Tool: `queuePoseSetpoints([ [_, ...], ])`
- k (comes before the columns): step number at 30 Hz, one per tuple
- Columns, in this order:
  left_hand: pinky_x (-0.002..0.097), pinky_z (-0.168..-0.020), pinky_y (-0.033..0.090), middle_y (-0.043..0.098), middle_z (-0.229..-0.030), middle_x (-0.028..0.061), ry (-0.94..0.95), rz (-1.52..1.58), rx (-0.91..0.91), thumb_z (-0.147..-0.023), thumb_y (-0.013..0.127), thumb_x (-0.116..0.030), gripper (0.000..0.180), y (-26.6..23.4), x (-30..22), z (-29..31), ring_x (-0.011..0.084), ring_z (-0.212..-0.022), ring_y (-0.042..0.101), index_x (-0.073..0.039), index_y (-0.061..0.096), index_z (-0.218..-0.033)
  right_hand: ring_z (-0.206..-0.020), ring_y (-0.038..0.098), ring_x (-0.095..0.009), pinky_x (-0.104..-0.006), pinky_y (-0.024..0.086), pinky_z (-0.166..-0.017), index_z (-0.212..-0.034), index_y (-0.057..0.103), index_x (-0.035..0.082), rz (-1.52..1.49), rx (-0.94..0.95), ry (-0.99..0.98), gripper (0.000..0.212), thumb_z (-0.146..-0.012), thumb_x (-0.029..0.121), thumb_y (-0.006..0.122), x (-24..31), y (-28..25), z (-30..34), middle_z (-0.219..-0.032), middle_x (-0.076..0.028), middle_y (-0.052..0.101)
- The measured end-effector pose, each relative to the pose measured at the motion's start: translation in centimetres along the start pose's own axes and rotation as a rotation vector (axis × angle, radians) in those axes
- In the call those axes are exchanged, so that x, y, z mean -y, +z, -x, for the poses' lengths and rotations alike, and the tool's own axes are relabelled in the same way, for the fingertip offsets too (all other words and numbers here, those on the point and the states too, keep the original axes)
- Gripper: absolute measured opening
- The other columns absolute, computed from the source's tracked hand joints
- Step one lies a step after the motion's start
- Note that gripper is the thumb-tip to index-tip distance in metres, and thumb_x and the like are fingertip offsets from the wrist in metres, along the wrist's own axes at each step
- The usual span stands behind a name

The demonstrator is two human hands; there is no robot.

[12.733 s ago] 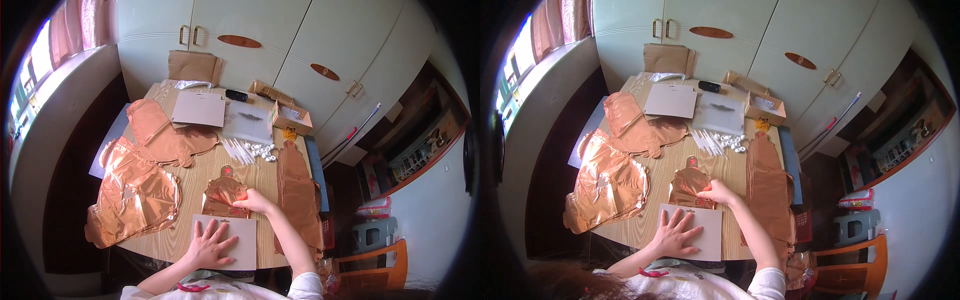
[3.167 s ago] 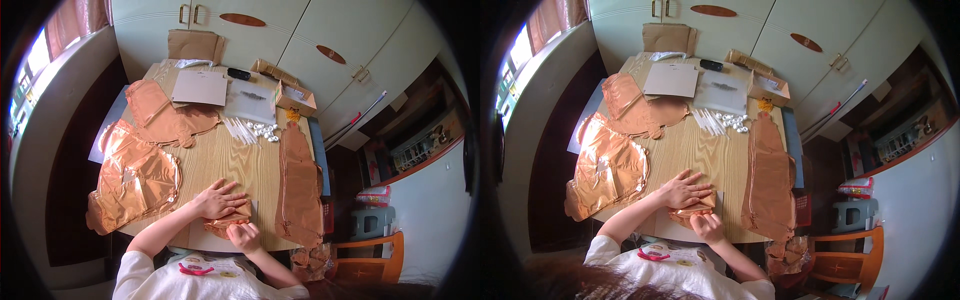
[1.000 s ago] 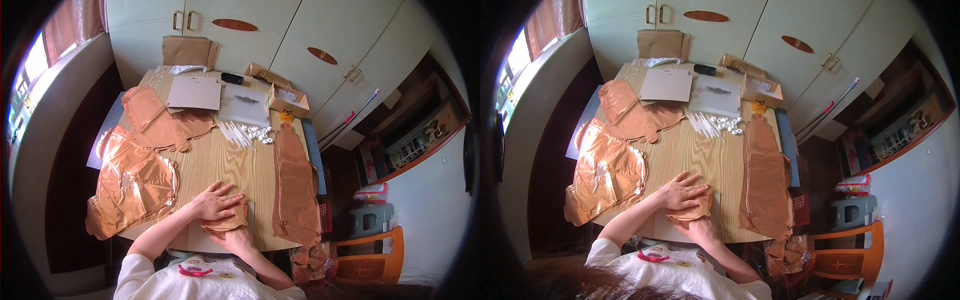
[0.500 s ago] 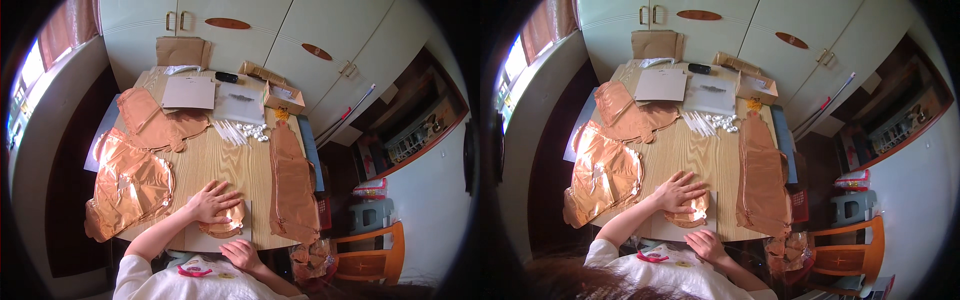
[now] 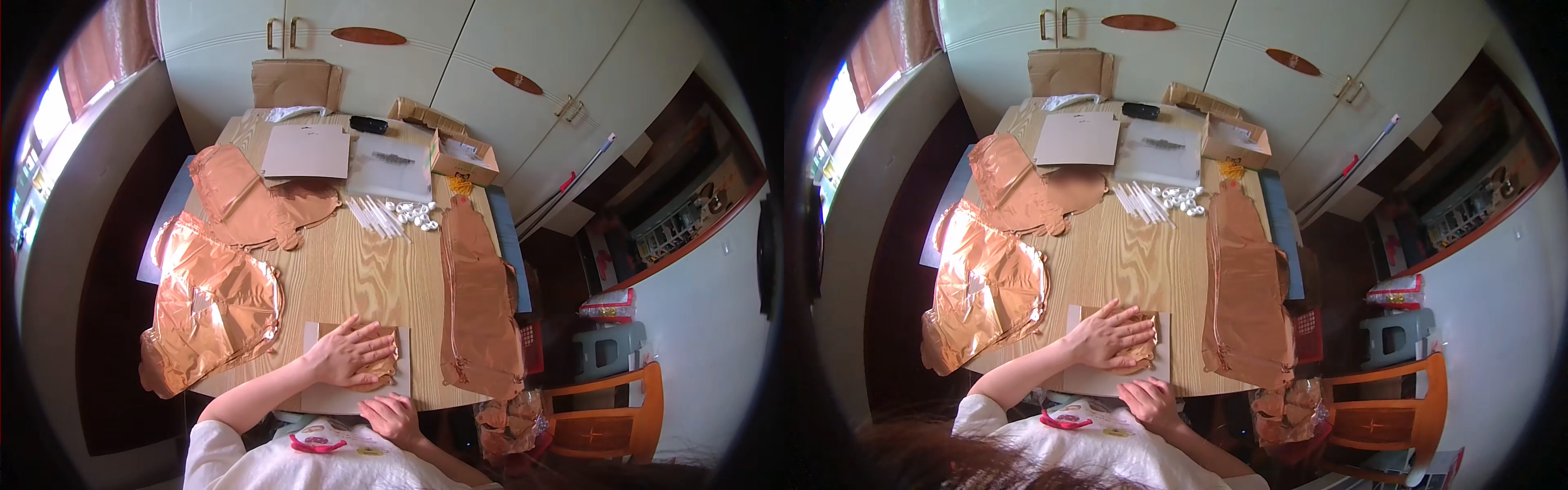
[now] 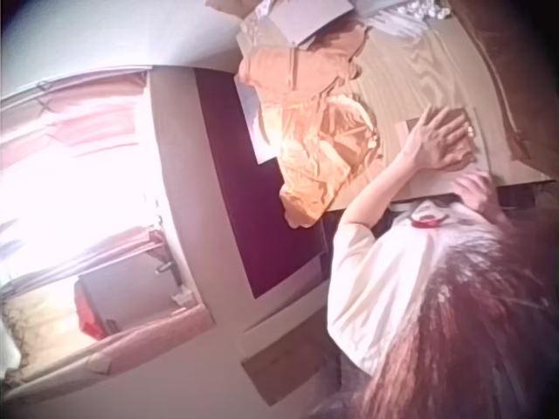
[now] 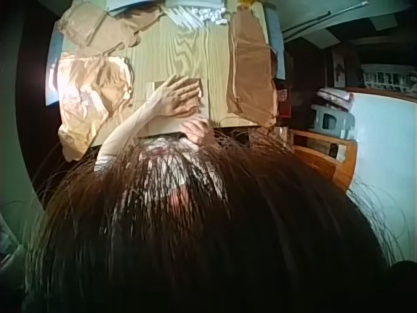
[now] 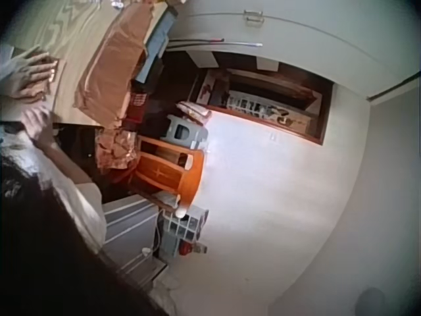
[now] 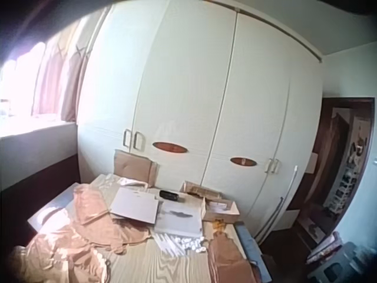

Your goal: Folding and packaging rose-gold foil balloons with cardboard inserts and cards.

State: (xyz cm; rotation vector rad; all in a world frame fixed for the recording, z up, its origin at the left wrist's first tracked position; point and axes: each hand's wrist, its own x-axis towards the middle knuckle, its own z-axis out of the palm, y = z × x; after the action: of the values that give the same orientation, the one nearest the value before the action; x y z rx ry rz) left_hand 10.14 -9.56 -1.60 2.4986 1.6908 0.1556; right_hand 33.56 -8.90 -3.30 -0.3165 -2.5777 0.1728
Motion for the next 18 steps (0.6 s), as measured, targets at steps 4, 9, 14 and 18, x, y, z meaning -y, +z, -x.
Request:
queuePoseSetpoints([
  [4, 0.0529, -0.120, 0.009, 0.029, -0.159, 0.0005, 0.017, 0.033, 0.002, -0.099, 0.026, -0.061, 0.067, 0.1, -1.6, 0.7, 0.0249, -0.149, 0.022, -0.023, 0.030, -0.154, -0.096, 0.060, -0.009, -0.0350, 0.044, -0.090, -0.101, 0.072, 0.016, -0.043, 0.009, -0.003, 0.020, -0.084, 0.026, 0.070, -0.2, 0.6, 0.6, -0.100, 0.007, 0.066],
  [9, 0.0509, -0.121, 0.010, 0.030, -0.159, 0.0007, 0.026, 0.061, 0.027, -0.100, 0.025, -0.059, 0.065, -0.1, -1.9, 0.9, 0.0246, -0.149, 0.022, -0.024, 0.031, -0.154, -0.090, 0.064, -0.012, -0.0329, 0.048, -0.084, -0.101, 0.072, 0.014, -0.264, 0.108, -0.015, 0.020, -0.082, 0.021, 0.072, -1.3, -1.3, -0.9, -0.101, 0.003, 0.068],
  [14, 0.0509, -0.121, 0.010, 0.031, -0.158, 0.0018, 0.025, 0.084, -0.009, -0.100, 0.024, -0.059, 0.065, 0.1, -1.7, 1.0, 0.0249, -0.149, 0.022, -0.021, 0.033, -0.153, -0.106, 0.065, -0.027, -0.0373, 0.053, -0.089, -0.117, 0.067, 0.002, -0.339, 0.019, 0.107, 0.035, -0.082, 0.004, 0.065, -7.1, -2.9, -6.2, -0.117, -0.012, 0.068],
  [18, 0.0510, -0.121, 0.009, 0.035, -0.156, 0.0029, 0.015, 0.054, 0.053, -0.100, 0.025, -0.059, 0.066, -0.4, -1.8, 0.8, 0.0268, -0.148, 0.022, -0.018, 0.037, -0.150, -0.123, 0.057, -0.032, -0.0447, 0.044, -0.105, -0.129, 0.057, -0.003, -0.234, 0.190, -0.017, 0.044, -0.087, 0.008, 0.059, -10.2, 0.3, -9.1, -0.132, -0.019, 0.059],
])
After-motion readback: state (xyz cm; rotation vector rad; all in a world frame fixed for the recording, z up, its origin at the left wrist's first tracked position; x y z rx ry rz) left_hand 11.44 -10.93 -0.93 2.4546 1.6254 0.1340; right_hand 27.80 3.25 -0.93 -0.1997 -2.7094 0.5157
